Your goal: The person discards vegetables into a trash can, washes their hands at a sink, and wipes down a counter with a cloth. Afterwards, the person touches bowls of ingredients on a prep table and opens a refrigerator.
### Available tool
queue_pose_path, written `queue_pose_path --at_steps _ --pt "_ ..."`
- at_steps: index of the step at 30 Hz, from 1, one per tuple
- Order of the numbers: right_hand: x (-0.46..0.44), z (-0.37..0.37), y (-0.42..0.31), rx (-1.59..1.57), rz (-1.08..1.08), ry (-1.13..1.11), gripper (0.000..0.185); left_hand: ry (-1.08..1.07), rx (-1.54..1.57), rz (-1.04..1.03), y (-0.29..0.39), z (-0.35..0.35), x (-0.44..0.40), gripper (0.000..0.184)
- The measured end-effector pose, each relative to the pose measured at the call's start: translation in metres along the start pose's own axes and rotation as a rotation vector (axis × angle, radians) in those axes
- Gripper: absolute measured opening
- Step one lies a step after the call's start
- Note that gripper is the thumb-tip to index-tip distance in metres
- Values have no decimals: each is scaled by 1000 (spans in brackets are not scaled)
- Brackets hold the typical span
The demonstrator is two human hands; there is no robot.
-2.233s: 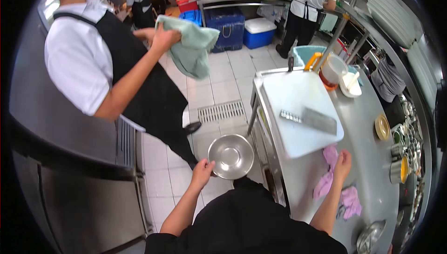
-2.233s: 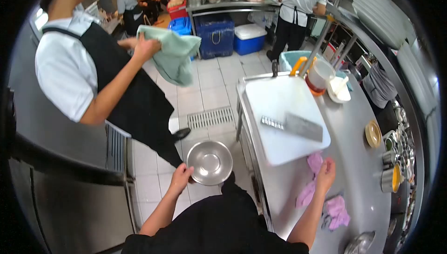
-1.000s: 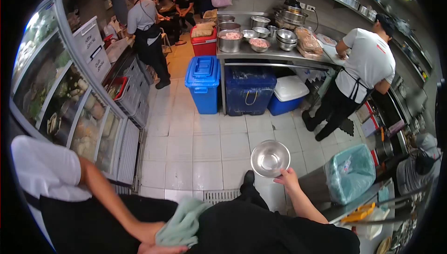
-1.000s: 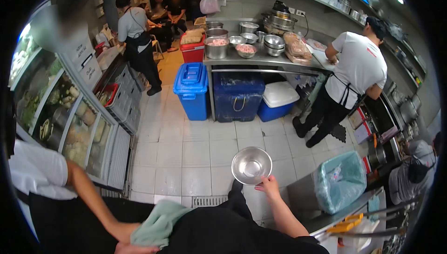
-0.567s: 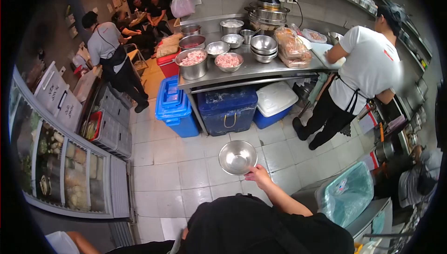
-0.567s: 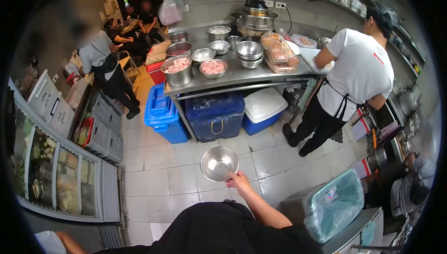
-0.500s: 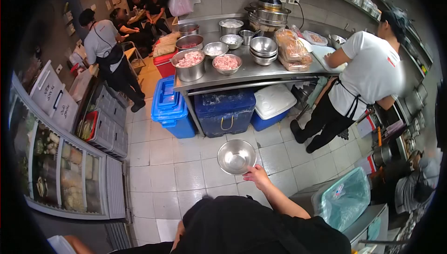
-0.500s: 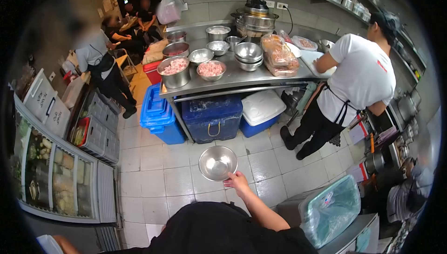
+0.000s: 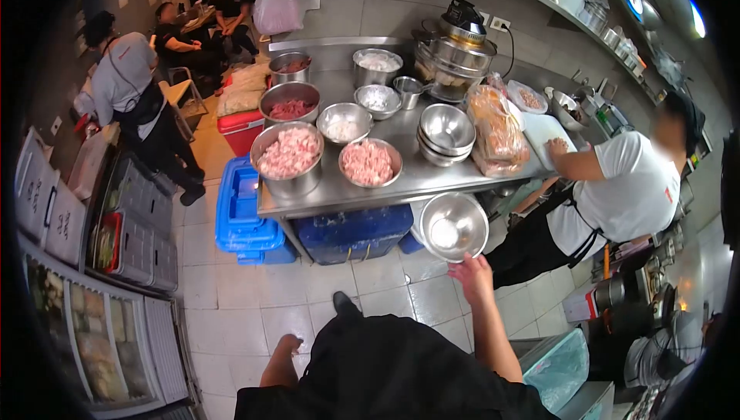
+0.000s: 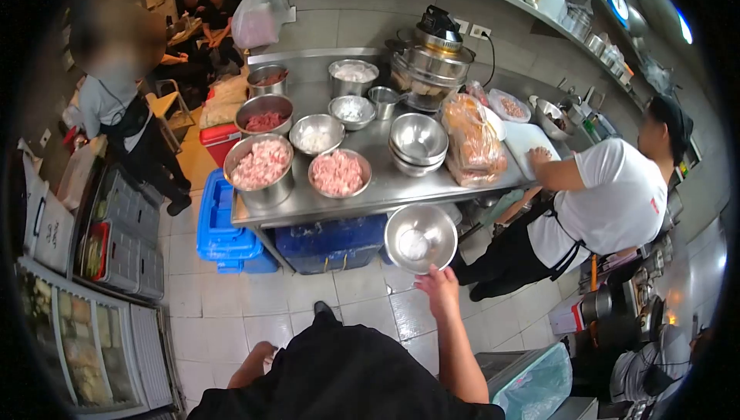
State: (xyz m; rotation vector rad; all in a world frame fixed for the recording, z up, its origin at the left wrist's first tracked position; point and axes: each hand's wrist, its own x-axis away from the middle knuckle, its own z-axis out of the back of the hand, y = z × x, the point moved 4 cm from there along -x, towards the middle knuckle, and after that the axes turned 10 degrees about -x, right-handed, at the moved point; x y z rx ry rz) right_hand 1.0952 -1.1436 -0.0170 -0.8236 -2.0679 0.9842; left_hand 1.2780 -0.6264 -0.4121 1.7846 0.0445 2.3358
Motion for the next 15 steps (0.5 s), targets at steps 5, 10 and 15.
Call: queue_pose_path --at_steps 5,10,15 --pt "-96 -69 -75 -22 207 -97 24 365 -281 -369 133 157 -56 41" --pt "-128 -144 -112 -78 283 -124 24 504 180 -387 227 255 -29 31" --pt "-169 -118 -35 173 -38 -313 22 546 202 -412 229 260 -28 33"
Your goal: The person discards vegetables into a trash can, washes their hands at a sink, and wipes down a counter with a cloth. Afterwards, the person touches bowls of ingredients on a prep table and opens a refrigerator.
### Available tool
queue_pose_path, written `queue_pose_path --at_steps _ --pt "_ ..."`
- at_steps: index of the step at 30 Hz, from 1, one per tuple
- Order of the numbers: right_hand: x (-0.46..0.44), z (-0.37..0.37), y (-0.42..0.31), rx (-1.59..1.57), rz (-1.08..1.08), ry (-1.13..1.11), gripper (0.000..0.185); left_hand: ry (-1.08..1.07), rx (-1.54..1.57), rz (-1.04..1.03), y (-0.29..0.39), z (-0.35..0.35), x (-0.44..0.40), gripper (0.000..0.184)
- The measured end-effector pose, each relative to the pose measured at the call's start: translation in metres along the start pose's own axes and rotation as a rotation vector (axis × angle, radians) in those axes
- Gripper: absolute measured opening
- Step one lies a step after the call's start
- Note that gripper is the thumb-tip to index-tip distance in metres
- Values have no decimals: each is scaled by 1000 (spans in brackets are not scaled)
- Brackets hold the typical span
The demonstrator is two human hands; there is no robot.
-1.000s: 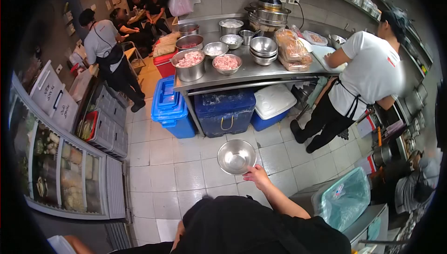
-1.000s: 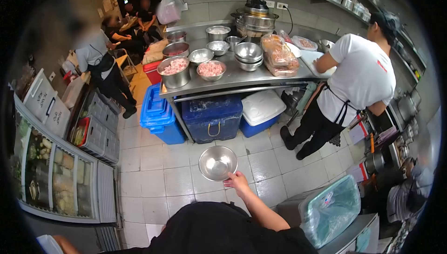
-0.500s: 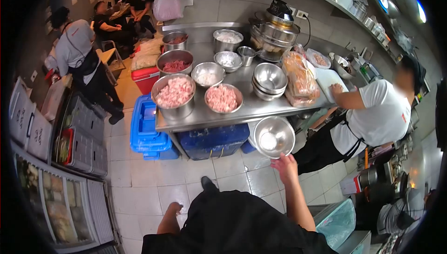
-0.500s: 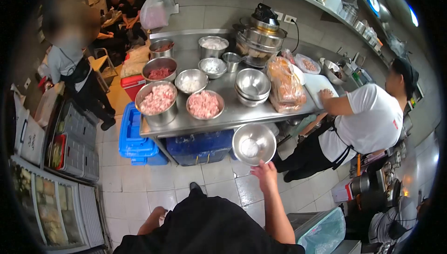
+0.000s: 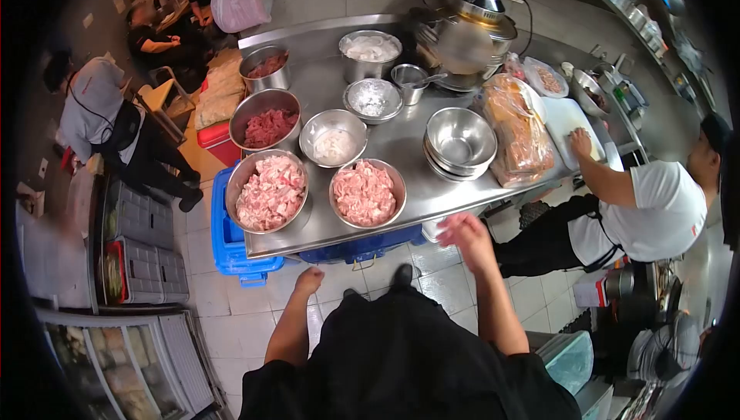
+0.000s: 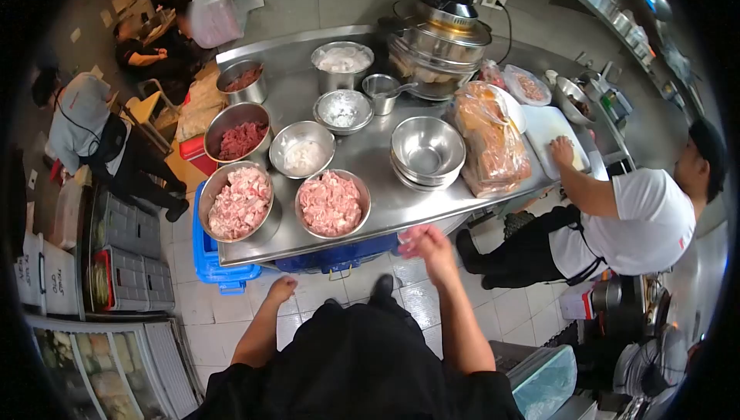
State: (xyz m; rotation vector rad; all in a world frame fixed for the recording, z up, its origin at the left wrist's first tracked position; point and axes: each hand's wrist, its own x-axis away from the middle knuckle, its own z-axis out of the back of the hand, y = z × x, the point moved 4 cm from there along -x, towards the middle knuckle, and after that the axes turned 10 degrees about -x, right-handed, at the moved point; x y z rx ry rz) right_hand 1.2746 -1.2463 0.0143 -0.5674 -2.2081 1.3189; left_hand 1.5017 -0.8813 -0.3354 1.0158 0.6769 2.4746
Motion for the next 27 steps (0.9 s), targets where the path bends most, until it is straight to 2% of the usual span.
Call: queue_pose_path --at_steps 2,3,4,5,6,7,9,10,11,13,15,16,17,18,22,25,27 --pt "-3 14 30 42 -131 -61 23 -120 -319 -46 -6 -8 20 36" --pt "-7 24 43 38 -200 -109 23 -115 -220 37 -10 -15 39 39" --pt "-12 34 51 81 -261 -142 23 -224 -215 -45 7 -10 62 37" --pt "-15 42 56 125 -319 -178 23 -185 -374 -298 -6 -24 70 37" --pt "-19 44 48 146 -367 -238 19 -345 -266 -222 24 -8 98 38" --pt "-28 47 40 140 -372 -266 19 -477 -196 -31 51 8 122 36" --pt "-42 48 24 215 -419 -507 20 -524 53 146 148 69 170 34" --pt "-48 42 6 180 -414 -625 25 -521 116 -11 174 87 168 32" --pt "-56 35 -12 179 -423 -650 25 -511 178 -171 199 106 166 30" --pt "-68 16 -48 358 -330 -839 28 -343 127 -276 282 157 161 30" --pt "-83 -1 -73 388 -255 -964 29 -134 134 -407 357 201 136 27" --pt "-89 -14 -88 405 -194 -1008 29 -5 15 -414 388 221 118 26" --pt "-93 -24 -97 424 -128 -1044 29 129 153 -482 416 232 96 30" --pt "-97 -29 -98 426 -116 -1038 29 314 55 -534 424 240 54 40" --pt "-96 -45 -103 469 -132 -960 26 672 -242 -633 501 280 -59 43" --pt "-82 -34 -92 517 -140 -869 24 751 -332 -578 527 302 -123 45" --pt "-72 -3 -74 388 -179 -691 27 757 -455 -557 534 313 -171 49"
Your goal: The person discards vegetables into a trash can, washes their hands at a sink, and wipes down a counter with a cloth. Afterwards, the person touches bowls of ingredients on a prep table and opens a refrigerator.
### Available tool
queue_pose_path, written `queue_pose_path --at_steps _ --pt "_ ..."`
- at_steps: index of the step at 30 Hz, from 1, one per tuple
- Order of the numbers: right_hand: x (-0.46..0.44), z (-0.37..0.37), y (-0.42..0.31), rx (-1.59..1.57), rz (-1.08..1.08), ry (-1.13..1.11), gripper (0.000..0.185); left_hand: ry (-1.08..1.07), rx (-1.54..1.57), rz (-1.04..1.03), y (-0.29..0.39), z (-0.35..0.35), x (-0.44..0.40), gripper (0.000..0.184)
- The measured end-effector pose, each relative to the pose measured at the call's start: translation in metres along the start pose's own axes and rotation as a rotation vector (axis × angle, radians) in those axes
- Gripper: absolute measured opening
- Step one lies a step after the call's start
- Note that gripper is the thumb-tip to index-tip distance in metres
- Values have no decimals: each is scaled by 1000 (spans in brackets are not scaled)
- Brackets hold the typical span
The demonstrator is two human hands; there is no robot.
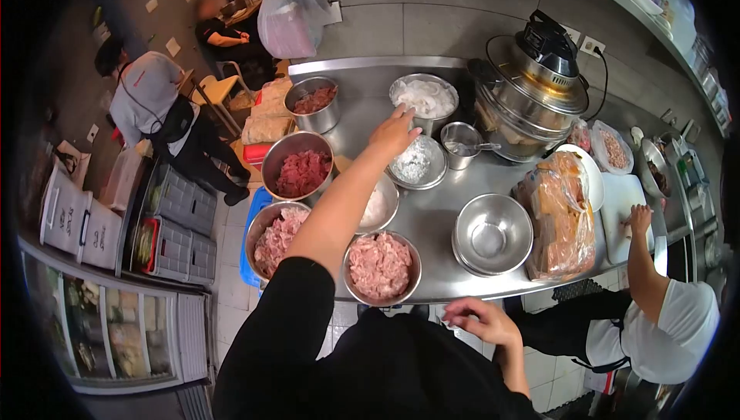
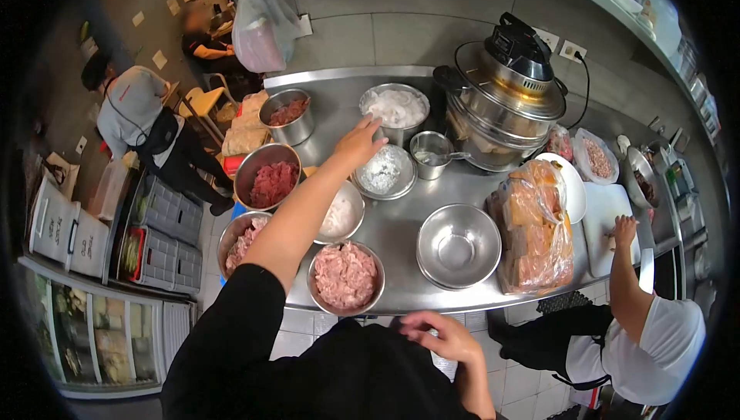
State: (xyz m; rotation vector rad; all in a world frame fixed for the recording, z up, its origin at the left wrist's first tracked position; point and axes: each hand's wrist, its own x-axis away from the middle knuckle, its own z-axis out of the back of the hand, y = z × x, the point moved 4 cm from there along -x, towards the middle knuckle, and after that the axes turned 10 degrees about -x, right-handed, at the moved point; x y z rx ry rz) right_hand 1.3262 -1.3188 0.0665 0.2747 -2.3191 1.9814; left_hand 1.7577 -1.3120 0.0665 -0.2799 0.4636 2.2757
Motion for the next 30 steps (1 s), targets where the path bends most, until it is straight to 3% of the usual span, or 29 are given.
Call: queue_pose_path --at_steps 1,3,4,6,7,10,11,12,13,16,17,20,22,25,27,28,29,30 --pt "11 3 13 -5 1 11 27 -6 3 -10 -5 -3 -17 49" --pt "39 16 46 -290 -79 284 24 -239 -120 61 -20 -22 -36 47" --pt "53 18 65 -300 -96 285 24 -258 -116 66 -24 -28 -37 47" --pt "79 36 115 -337 -149 549 19 -153 -232 9 -25 -28 -37 48" --pt "90 39 144 -341 -160 539 19 -91 -245 28 -24 -29 -35 45" --pt "139 53 255 -392 -447 861 20 -116 -362 -29 -15 -18 -27 43" --pt "159 55 295 -335 -553 903 22 50 -355 -91 -15 -19 -19 41" --pt "184 59 348 -271 -566 868 23 50 -350 -88 -16 -17 -12 41" --pt "205 64 383 95 -652 788 28 54 -346 -60 -18 -13 -6 41" --pt "222 62 441 489 -612 541 29 -17 -340 -10 -22 4 18 43" --pt "220 64 454 512 -590 498 30 -91 -345 23 -27 11 27 44" --pt "197 78 484 567 -496 366 31 -22 -372 -28 -46 20 53 44" --pt "179 93 503 592 -444 310 32 -144 -290 36 -48 43 75 39" --pt "152 119 542 659 -330 229 33 -86 -88 13 -54 61 112 38" --pt "131 145 593 818 -163 136 34 35 -34 0 -55 79 142 35" --pt "115 147 593 975 4 82 34 -146 -44 82 -47 93 158 36" --pt "108 139 492 812 32 240 35 -329 -51 163 -36 111 177 37" --pt "89 127 457 6 -318 469 30 -391 -78 211 -33 114 198 39"
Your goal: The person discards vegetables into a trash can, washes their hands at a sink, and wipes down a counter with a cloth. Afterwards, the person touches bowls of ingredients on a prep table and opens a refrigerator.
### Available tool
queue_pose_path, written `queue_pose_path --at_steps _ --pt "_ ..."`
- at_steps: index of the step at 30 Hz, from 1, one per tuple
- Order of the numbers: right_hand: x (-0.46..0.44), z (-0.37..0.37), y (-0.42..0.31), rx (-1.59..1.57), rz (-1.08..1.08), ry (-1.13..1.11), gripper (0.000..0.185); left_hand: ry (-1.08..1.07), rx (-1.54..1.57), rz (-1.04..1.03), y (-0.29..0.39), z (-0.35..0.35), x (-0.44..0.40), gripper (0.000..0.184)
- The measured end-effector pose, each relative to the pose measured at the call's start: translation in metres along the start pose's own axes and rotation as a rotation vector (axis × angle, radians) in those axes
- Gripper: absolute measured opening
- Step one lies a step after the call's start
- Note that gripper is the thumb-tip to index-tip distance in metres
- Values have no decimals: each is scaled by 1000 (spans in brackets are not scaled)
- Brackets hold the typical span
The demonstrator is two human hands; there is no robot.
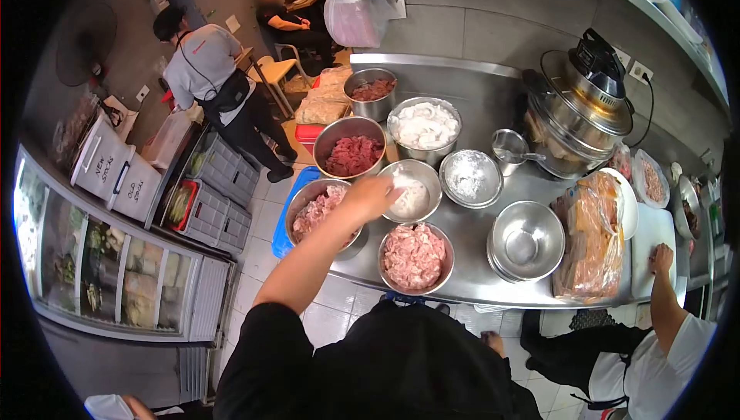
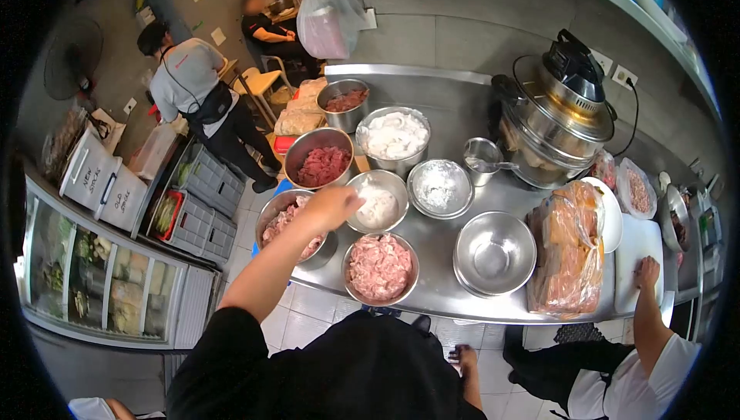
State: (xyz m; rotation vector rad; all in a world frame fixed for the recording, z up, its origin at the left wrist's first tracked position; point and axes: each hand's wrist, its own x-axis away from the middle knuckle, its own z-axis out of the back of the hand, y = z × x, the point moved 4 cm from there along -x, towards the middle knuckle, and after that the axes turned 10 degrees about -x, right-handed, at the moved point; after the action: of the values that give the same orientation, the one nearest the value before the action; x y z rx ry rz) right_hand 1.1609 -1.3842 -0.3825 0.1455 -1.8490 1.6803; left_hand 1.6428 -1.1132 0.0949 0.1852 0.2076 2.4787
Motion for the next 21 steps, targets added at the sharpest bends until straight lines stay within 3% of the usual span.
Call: queue_pose_path --at_steps 2,4,6,8,10,12,16,19,21 --pt "-20 -5 -23 -15 93 -86 22 -55 -22 105 -2 -18 41 43" --pt "-15 -13 -53 -312 -420 116 20 -55 -19 161 3 -36 68 46" --pt "-11 -20 -54 -273 -397 86 21 10 -9 254 8 -46 84 60" --pt "-7 -17 -37 -229 -386 68 22 -96 2 311 18 -48 83 59" --pt "1 -16 -23 156 -260 -187 32 -55 29 310 13 -64 75 52" --pt "7 -11 -12 312 -180 -250 31 -64 47 251 12 -78 63 50" --pt "6 2 6 297 -225 -197 31 -165 79 232 12 -97 42 43" --pt "0 8 18 271 -253 -171 31 51 181 245 2 -103 34 21" --pt "-7 17 28 200 -287 -163 29 64 204 247 7 -97 37 21"
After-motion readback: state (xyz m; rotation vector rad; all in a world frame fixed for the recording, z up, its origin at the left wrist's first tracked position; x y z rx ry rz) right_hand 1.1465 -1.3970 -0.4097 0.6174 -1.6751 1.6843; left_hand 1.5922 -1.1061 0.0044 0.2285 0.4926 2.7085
